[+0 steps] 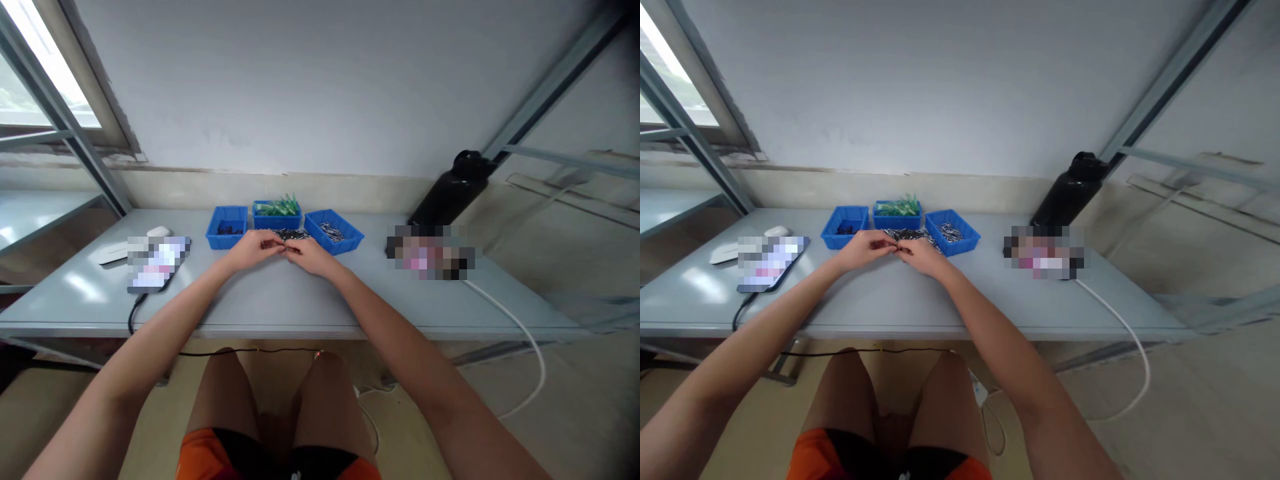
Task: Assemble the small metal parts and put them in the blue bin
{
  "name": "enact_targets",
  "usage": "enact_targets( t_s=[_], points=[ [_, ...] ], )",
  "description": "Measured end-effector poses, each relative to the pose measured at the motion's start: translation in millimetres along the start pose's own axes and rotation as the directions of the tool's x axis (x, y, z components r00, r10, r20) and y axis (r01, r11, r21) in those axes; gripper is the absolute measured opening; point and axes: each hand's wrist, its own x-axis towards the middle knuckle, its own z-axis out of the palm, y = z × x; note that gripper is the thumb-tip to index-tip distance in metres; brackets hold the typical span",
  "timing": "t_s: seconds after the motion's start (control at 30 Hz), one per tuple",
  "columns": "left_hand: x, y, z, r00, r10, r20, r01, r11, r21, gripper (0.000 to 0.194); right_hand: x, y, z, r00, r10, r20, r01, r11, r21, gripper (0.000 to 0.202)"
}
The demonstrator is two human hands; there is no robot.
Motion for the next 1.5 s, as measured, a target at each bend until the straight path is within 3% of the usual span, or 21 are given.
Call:
enact_targets(
  t_s=[0.37, 0.6, 0.77, 0.87, 1.0, 1.1, 1.23, 1.3, 1.37, 1.43, 1.5],
  points=[
    [0, -4, -2.2, 0.996, -0.037, -0.081, 0.038, 0.999, 0.009, 0.019, -2, -4, -11, 0.993, 0.041, -0.108, -0.035, 0.997, 0.062, 0.023],
    [0, -8, -2.7, 0.999, -0.041, -0.034, 0.042, 0.998, 0.040, 0.019, -2, -6, -12, 0.987, 0.052, -0.151, -0.045, 0.998, 0.048, 0.025],
    [1, -11, -10.8, 0.988, -0.016, -0.155, 0.036, 0.991, 0.129, 0.022, 0, 1, -9, 0.986, 0.085, -0.141, -0.085, 0.996, 0.003, 0.030],
    [0, -18, -24.0, 0.951, -0.057, -0.302, 0.138, 0.957, 0.253, 0.025, 0, 7, -6, 0.990, 0.106, -0.094, -0.116, 0.987, -0.114, 0.028],
    [-4, -28, -43.3, 0.876, -0.190, -0.444, 0.386, 0.828, 0.407, 0.025, -1, 11, -2, 0.980, 0.199, -0.004, -0.193, 0.950, -0.246, 0.028],
    [-7, -30, -50.6, 0.833, -0.276, -0.479, 0.511, 0.715, 0.476, 0.025, -3, 11, -1, 0.972, 0.234, -0.009, -0.224, 0.918, -0.327, 0.029],
    [-9, -25, -51.0, 0.818, -0.324, -0.475, 0.566, 0.603, 0.563, 0.026, -3, 10, -1, 0.963, 0.268, -0.043, -0.262, 0.876, -0.405, 0.030],
    [-8, -21, -49.0, 0.827, -0.288, -0.483, 0.552, 0.580, 0.599, 0.029, -3, 11, -1, 0.957, 0.286, -0.052, -0.280, 0.857, -0.434, 0.029],
    [-7, -19, -45.3, 0.861, -0.221, -0.457, 0.487, 0.615, 0.620, 0.032, -3, 12, 0, 0.959, 0.278, -0.056, -0.272, 0.848, -0.455, 0.028],
    [-5, -18, -39.2, 0.920, -0.148, -0.362, 0.356, 0.698, 0.621, 0.032, -3, 13, 0, 0.967, 0.251, -0.052, -0.246, 0.848, -0.469, 0.026],
    [-3, -18, -30.8, 0.976, -0.087, -0.200, 0.191, 0.783, 0.591, 0.031, -2, 14, 1, 0.972, 0.231, -0.041, -0.222, 0.852, -0.474, 0.025]
  ],
)
